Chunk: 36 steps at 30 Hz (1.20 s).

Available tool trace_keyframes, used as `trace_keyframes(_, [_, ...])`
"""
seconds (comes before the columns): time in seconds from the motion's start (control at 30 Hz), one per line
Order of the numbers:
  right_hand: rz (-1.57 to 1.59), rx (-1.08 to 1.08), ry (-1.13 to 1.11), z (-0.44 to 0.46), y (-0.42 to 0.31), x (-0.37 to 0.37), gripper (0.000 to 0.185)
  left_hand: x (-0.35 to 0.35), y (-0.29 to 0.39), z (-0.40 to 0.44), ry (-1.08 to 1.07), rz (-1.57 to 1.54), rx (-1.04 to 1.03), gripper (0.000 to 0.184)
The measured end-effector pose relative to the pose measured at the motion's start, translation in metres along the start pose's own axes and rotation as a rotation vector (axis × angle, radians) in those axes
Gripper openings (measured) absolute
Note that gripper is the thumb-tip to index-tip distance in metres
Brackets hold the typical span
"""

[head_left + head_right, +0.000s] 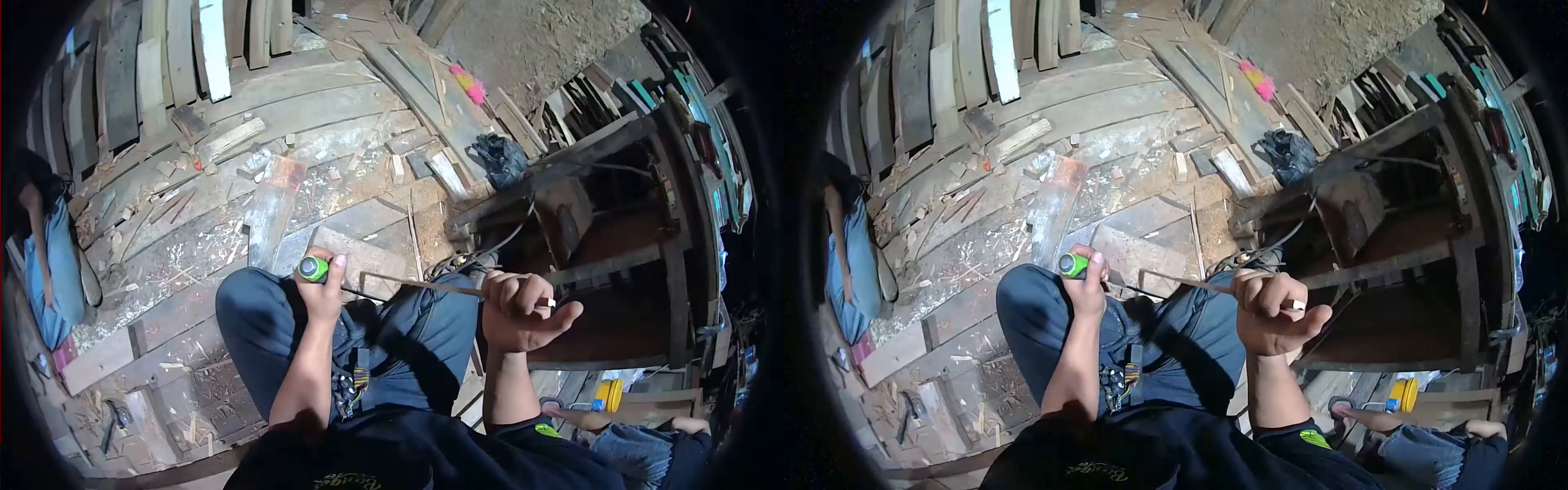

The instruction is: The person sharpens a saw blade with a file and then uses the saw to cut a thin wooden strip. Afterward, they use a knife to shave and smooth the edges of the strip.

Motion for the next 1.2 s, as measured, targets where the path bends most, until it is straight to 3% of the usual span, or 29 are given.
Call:
trace_keyframes(0.1, [-0.076, -0.012, 0.004, -0.004, -0.007, -0.005, 0.069, -0.005, 0.002, -0.003, -0.113, -0.105, 0.021, 0.017])
trace_keyframes(0.23, [-0.098, 0.008, 0.010, -0.007, -0.007, -0.006, 0.065, -0.011, 0.010, -0.004, -0.203, -0.175, 0.037, 0.023])
trace_keyframes(0.27, [-0.106, 0.018, 0.032, -0.007, -0.007, -0.005, 0.064, -0.013, 0.013, -0.003, -0.207, -0.173, 0.034, 0.042])
trace_keyframes(0.3, [-0.103, 0.024, 0.035, -0.007, -0.008, -0.004, 0.064, -0.015, 0.016, -0.001, -0.213, -0.170, 0.032, 0.042])
trace_keyframes(0.4, [-0.097, 0.017, 0.092, -0.014, -0.013, -0.002, 0.067, -0.011, 0.031, 0.002, -0.303, -0.487, 0.107, 0.075])
trace_keyframes(0.5, [-0.046, 0.048, 0.045, -0.022, -0.016, 0.000, 0.067, -0.021, 0.062, -0.001, -0.400, -0.659, 0.023, 0.084])
trace_keyframes(0.63, [-0.105, 0.026, 0.090, -0.030, -0.018, -0.002, 0.062, -0.042, 0.071, -0.017, -0.491, -0.701, 0.022, 0.083])
trace_keyframes(0.73, [-0.130, 0.024, 0.106, -0.042, -0.025, -0.012, 0.065, -0.058, 0.067, -0.030, -0.550, -0.448, 0.077, 0.082])
trace_keyframes(0.77, [-0.130, -0.010, 0.081, -0.049, -0.028, -0.012, 0.064, -0.064, 0.069, -0.036, -0.544, -0.423, 0.056, 0.066])
trace_keyframes(0.93, [-0.090, 0.185, 0.168, -0.072, -0.023, -0.011, 0.063, -0.078, 0.078, -0.037, -0.835, -0.352, -0.119, 0.040])
trace_keyframes(1.03, [-0.112, 0.150, 0.154, -0.082, -0.026, -0.009, 0.058, -0.083, 0.072, -0.045, -0.800, -0.271, -0.007, 0.032])
trace_keyframes(1.17, [-0.085, 0.202, 0.156, -0.091, -0.024, 0.001, 0.052, -0.085, 0.085, -0.058, -0.843, -0.174, -0.092, 0.039])
trace_keyframes(1.2, [-0.058, 0.225, 0.026, -0.087, -0.026, 0.004, 0.049, -0.091, 0.093, -0.057, -0.942, -0.042, -0.257, 0.033])
Point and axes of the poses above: each hand's wrist, its own z-axis towards the middle knuckle, its own x-axis out of the back of the hand, y = z × x, the point moved 1 cm from there along z, towards the middle knuckle, and after that the axes turned 3 degrees about -x, right-handed, at the moved point
